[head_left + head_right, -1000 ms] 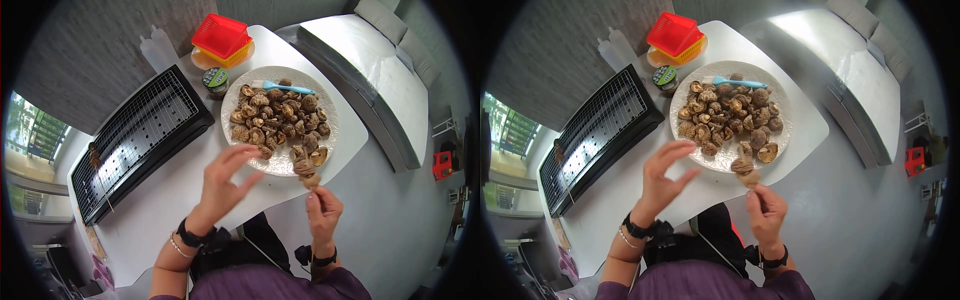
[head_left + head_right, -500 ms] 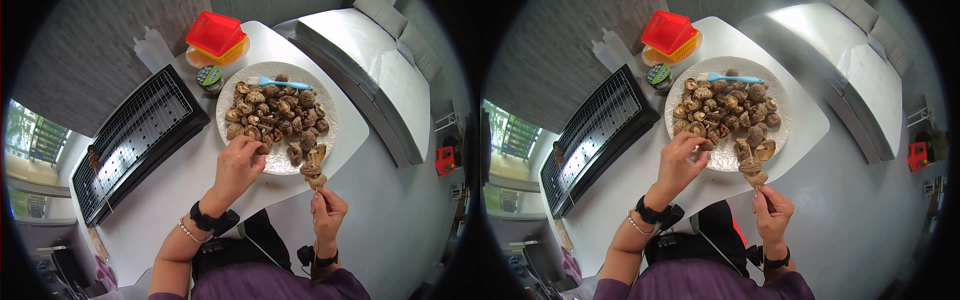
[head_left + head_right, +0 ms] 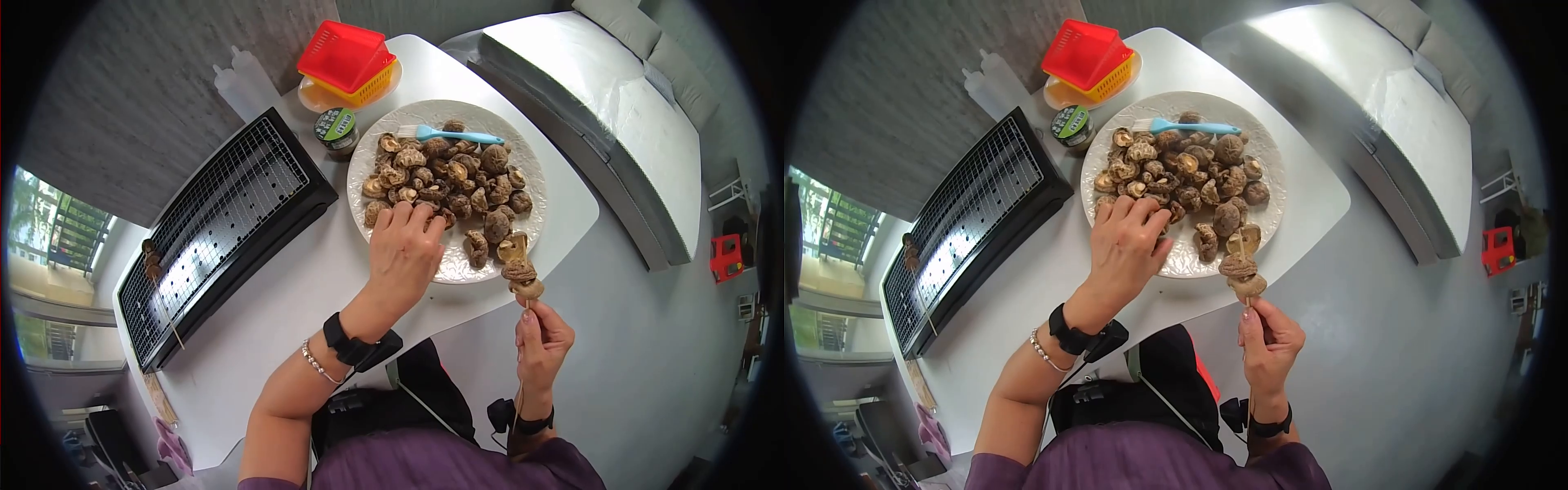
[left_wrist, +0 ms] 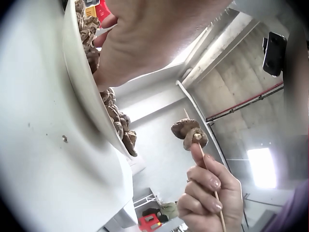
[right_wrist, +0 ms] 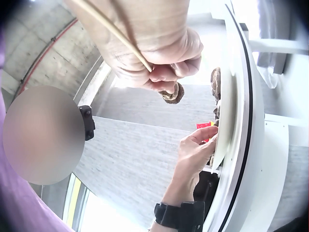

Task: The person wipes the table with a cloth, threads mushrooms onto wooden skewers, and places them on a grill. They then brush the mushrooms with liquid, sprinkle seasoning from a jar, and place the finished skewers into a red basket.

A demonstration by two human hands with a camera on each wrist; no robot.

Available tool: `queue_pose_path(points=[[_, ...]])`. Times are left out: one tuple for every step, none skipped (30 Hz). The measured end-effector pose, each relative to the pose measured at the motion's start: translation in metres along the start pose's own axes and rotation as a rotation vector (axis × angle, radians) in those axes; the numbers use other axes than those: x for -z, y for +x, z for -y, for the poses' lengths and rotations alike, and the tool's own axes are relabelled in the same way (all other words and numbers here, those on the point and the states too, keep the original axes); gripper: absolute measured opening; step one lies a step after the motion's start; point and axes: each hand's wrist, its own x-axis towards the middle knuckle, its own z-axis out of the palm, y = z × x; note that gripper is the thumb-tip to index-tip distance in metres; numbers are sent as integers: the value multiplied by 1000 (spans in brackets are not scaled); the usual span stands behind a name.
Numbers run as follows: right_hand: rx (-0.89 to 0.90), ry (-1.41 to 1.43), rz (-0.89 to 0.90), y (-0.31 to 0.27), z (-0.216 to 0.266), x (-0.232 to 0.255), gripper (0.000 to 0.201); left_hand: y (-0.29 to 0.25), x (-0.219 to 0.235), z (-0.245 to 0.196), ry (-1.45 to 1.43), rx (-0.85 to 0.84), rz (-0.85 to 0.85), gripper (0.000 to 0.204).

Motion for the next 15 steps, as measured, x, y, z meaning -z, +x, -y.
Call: queue_pose_path(points=[[0,-1,-4,-1,0,1,19,-1,-4,2,-3,-3,1,27],[-9,-5,-1,-1,1,2,19,-1,-8,5,6,-14,-9,27],[-18,-8,4,-2,1,2,20,-2,-10,8,16,-23,-22,26],[-15,-8,2,-2,2,2,20,-2,-10,9,15,-26,-23,26],[-29,-9,6,-2,3,1,20,-3,-10,11,-24,-37,-40,26],[-42,-8,12,-2,3,0,20,-3,-9,13,-62,-47,-56,27],[-42,-6,12,-2,3,-1,20,-4,-7,15,-60,-48,-56,27],[-41,2,11,-1,3,-1,19,-4,-3,15,-93,-31,-56,27],[-39,9,11,-1,3,-1,19,-3,0,15,-126,-13,-56,27],[-39,11,11,-1,2,-2,19,-2,3,13,-124,-14,-56,27],[-28,16,13,-1,0,-2,19,-1,7,10,-82,13,-37,28],[-18,21,17,-1,-1,-3,19,0,9,8,-39,42,-20,29],[-16,21,21,-1,0,-4,19,-1,7,7,-36,44,-22,29],[-26,25,30,-1,0,-5,19,-1,4,6,-30,42,-9,31],[-35,28,37,-1,1,-5,19,-1,3,5,-24,38,5,32]])
